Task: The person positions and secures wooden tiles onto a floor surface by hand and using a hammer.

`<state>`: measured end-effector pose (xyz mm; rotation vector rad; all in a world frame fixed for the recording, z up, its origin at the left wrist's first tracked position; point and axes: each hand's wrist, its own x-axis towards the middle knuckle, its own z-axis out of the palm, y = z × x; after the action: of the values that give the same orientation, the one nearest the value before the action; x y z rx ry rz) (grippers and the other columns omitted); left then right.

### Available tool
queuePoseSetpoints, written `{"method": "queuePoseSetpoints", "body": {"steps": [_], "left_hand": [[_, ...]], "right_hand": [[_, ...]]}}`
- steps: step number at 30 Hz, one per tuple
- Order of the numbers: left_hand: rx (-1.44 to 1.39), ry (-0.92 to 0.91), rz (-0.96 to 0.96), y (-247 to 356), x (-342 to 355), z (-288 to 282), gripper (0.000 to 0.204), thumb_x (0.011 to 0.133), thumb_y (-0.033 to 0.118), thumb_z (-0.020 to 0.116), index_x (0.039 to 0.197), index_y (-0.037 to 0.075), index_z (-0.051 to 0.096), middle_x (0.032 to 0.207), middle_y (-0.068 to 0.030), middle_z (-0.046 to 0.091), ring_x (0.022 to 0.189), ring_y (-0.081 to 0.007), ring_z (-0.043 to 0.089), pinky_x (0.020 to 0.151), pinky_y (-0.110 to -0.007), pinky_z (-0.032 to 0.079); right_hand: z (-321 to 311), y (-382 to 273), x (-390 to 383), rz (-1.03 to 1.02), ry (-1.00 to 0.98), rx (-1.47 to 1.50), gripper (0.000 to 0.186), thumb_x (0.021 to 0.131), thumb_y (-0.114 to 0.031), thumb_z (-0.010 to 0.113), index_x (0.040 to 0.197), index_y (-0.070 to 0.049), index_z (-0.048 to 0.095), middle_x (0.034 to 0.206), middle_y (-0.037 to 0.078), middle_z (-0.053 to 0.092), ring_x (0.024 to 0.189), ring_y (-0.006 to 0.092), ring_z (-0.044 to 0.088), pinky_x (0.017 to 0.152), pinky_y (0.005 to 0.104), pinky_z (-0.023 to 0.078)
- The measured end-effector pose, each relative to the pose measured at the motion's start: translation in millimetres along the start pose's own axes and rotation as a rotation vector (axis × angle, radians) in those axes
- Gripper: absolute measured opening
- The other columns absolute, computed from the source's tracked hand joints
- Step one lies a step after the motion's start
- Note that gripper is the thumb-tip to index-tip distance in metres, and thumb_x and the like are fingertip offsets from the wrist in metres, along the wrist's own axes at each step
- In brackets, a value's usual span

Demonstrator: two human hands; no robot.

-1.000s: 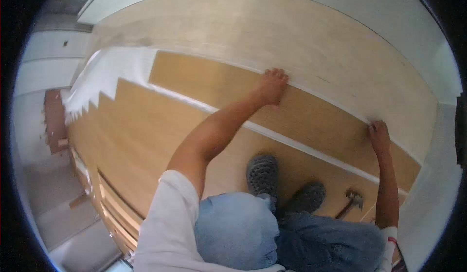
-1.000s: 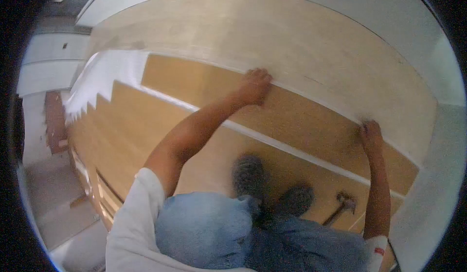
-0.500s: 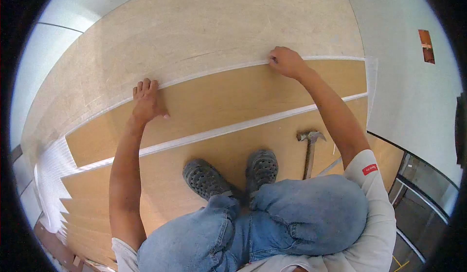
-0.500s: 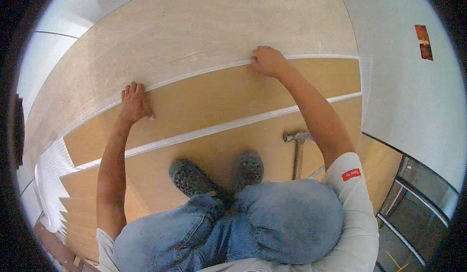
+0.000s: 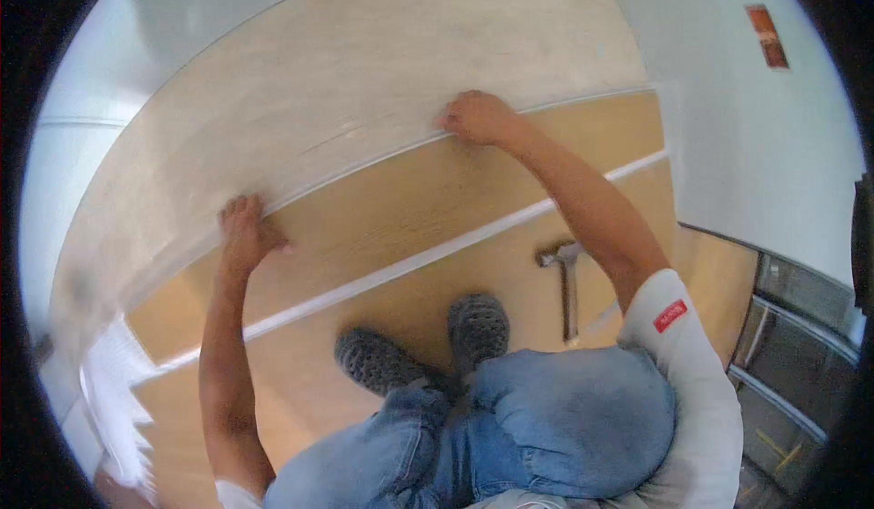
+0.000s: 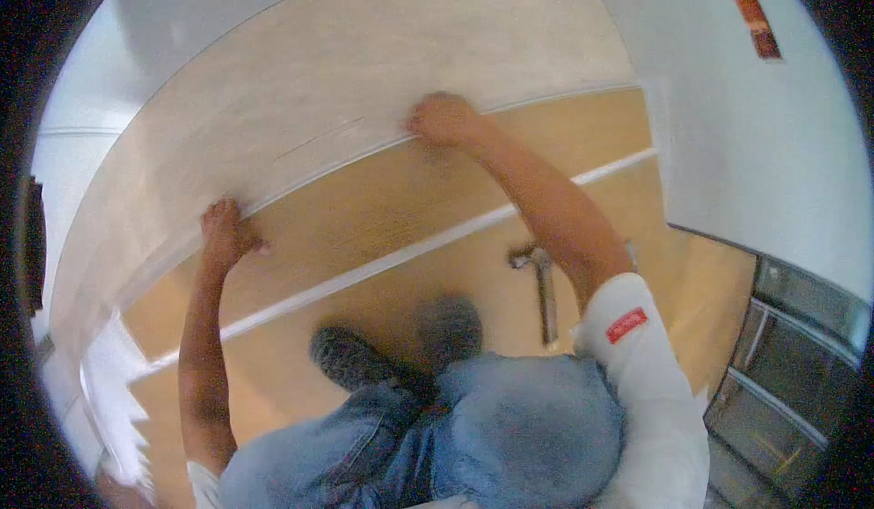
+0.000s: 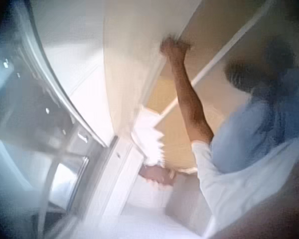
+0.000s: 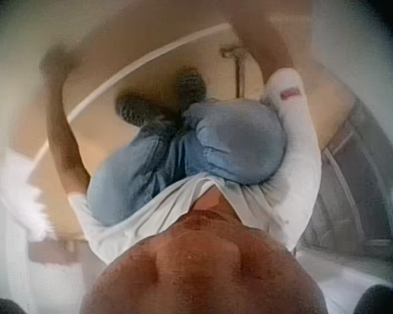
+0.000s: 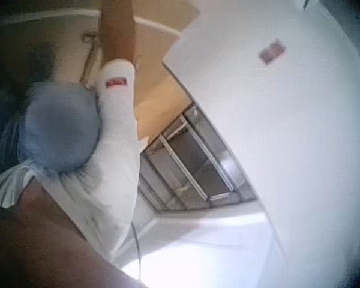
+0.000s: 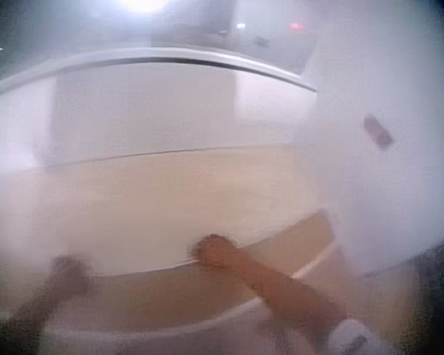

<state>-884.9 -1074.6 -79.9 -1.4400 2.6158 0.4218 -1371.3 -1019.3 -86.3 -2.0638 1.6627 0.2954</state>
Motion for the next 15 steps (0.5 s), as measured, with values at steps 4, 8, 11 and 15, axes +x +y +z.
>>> {"method": "queuePoseSetpoints", "body": {"steps": [4,8,11,15], "left_hand": [[-0.148,0.026,0.054,1.5,-24.1,-9.3,0.068,0.045,0.015,0.091,0.099,0.002,0.053,0.094,-0.0157,0.054,0.095,-0.0418,0.049,0.083,-0.051,0.042],[-0.241,0.108,0.092,38.3,-25.3,-37.8,0.057,0.046,0.01,0.087,0.091,0.002,0.052,0.087,-0.0137,0.05,0.088,-0.0403,0.046,0.078,-0.05,0.041],[-0.142,0.076,0.173,33.4,-27.9,-32.3,0.049,0.048,0.005,0.085,0.084,0.002,0.052,0.085,-0.0128,0.048,0.087,-0.0387,0.045,0.078,-0.05,0.04],[-0.212,0.071,0.263,24.0,-18.4,-16.5,0.037,0.062,0.013,0.081,0.08,0.001,0.052,0.08,-0.0137,0.044,0.085,-0.0348,0.045,0.081,-0.045,0.042]], "right_hand": [[-11.9,-23.0,-1.4,0.128,0.061,0.097,0.05,0.099,-0.048,0.048,0.097,-0.006,0.074,0.101,0.018,0.072,0.101,0.0385,0.067,0.084,0.0528,0.054],[-44.9,-22.0,-42.7,0.192,0.025,0.161,0.05,0.1,-0.049,0.046,0.098,-0.006,0.071,0.102,0.018,0.071,0.1,0.0387,0.067,0.084,0.0534,0.054],[-48.3,7.7,-69.1,0.106,0.068,0.251,0.054,0.102,-0.052,0.042,0.099,-0.005,0.069,0.101,0.019,0.07,0.098,0.041,0.066,0.085,0.0537,0.052],[-1.2,180.4,-122.6,0.07,0.296,0.085,0.051,0.1,-0.052,0.049,0.106,-0.005,0.069,0.106,0.02,0.068,0.101,0.0418,0.063,0.088,0.053,0.05]]}}
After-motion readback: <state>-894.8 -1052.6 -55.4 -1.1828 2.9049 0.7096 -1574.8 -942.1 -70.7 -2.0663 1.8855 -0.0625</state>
